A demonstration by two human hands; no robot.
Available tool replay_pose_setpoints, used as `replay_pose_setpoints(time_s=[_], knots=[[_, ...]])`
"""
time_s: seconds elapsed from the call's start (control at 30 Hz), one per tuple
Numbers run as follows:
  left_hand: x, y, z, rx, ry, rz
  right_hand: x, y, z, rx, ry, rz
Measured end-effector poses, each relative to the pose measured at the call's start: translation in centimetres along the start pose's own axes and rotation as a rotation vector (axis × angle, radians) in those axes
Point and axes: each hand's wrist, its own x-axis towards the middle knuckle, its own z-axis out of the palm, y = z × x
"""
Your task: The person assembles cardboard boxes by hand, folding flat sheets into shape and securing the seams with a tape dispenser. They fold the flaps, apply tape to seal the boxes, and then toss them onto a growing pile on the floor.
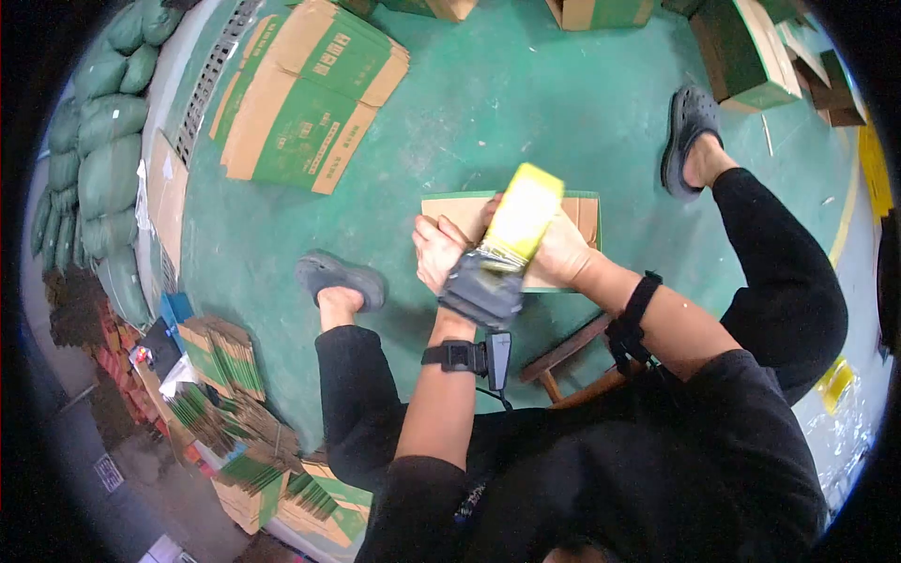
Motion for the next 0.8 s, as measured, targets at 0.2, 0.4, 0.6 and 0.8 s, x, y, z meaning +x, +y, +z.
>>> replay_pose_setpoints(time_s=[0.2,0.4,0.6,0.8], knots=[[-0.5,-1.4,-0.4,-0.21,0.103,0.105,0.9,-1.8,-2.1,-0.363,0.042,-0.022],[0.2,-2.1,-0.9,-1.175,-0.362,0.426,1.7,-3.8,-4.3,-0.528,-0.26,0.056],[-3.1,-3.3,-0.2,-0.309,0.015,0.471,0.4,-0.7,-0.3,-0.525,-0.018,-0.032],[-6.2,-1.3,-3.1,-0.205,-0.209,0.752,3.8,-8.6,-5.7,-0.492,-0.163,0.427]])
